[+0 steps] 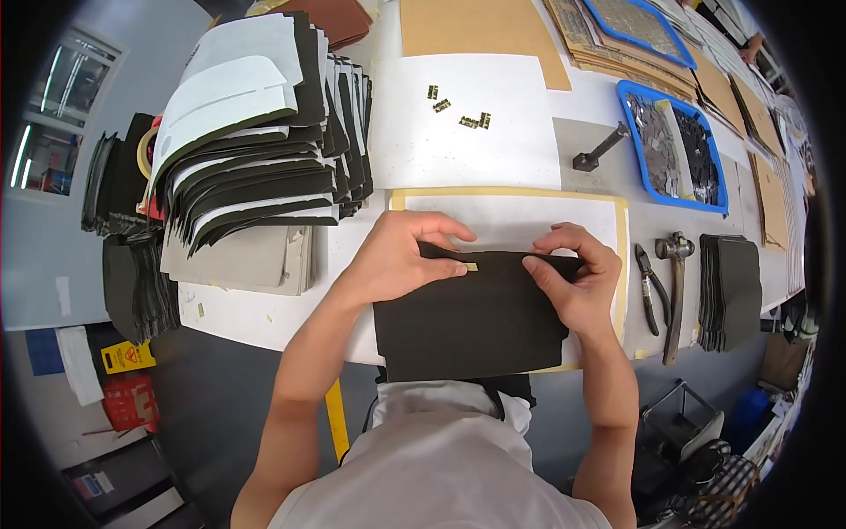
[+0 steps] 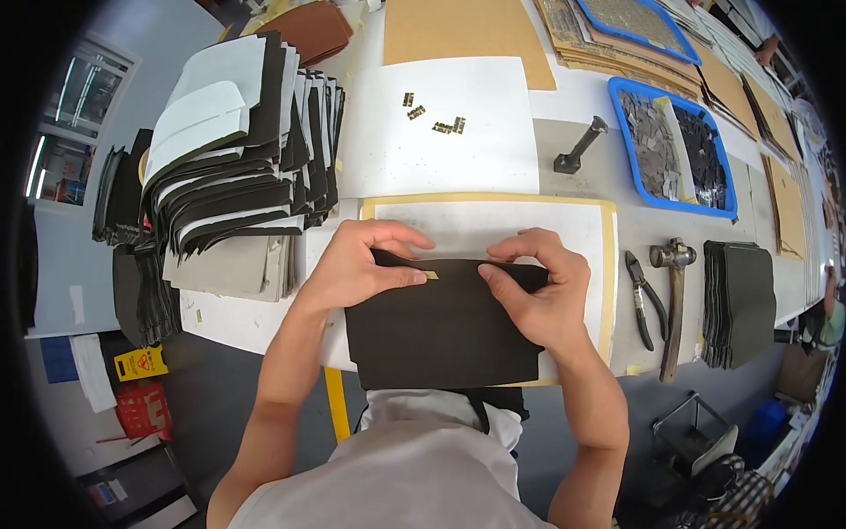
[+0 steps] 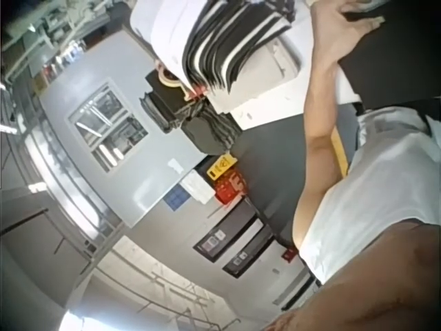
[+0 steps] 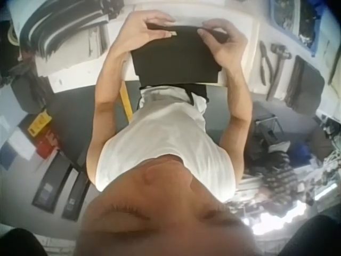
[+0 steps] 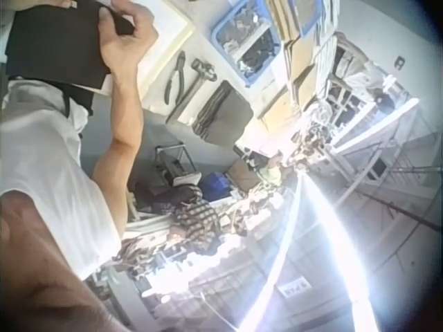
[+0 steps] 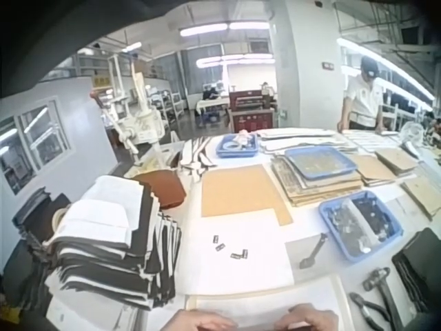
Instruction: Assembling and hammering a metal buckle or logo onto a leather piece.
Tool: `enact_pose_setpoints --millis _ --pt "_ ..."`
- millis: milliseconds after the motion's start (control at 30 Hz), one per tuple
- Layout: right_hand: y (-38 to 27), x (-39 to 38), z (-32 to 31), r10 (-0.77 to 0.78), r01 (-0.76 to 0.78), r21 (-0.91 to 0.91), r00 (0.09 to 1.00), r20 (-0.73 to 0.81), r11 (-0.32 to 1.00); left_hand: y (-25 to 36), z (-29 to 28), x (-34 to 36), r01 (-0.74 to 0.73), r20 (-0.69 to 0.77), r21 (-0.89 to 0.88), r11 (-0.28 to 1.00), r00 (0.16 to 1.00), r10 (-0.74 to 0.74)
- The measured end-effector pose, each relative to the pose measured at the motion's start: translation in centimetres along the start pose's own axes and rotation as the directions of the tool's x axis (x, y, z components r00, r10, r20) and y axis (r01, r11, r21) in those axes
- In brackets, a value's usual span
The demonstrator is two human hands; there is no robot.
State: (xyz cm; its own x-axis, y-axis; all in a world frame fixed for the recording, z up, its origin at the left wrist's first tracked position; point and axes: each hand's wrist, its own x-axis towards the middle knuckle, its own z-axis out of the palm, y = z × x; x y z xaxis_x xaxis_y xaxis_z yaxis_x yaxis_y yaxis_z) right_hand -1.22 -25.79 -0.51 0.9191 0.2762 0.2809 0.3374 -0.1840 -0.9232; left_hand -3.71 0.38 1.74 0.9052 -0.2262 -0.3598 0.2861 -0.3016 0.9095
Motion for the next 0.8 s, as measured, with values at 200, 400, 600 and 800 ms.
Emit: enact_pose_setpoints --millis 200,400,600,800 --pt "-0.2 0.0 0.2 0.029 -0.030 0.030 0.999 0.025 0.999 -0.9 0.8 0.3 -0.354 -0.064 0.175 0.919 0.927 0.369" --pt "0.0 -0.1 0.2 -0.034 0.034 0.013 0.998 0.044 0.999 -0.4 0.9 0.3 -0.208 -0.060 0.160 0.965 0.974 0.220" --pt "0.0 0.0 0.2 -0.049 0.048 0.029 0.998 0.048 0.998 -0.6 1.1 0.2 -0.156 -0.098 0.223 0.962 0.978 0.182" --pt "0.0 0.0 0.2 -0.065 0.063 0.049 0.997 0.045 0.997 -0.3 1.4 0.1 -0.268 -0.111 0.289 0.919 0.944 0.310"
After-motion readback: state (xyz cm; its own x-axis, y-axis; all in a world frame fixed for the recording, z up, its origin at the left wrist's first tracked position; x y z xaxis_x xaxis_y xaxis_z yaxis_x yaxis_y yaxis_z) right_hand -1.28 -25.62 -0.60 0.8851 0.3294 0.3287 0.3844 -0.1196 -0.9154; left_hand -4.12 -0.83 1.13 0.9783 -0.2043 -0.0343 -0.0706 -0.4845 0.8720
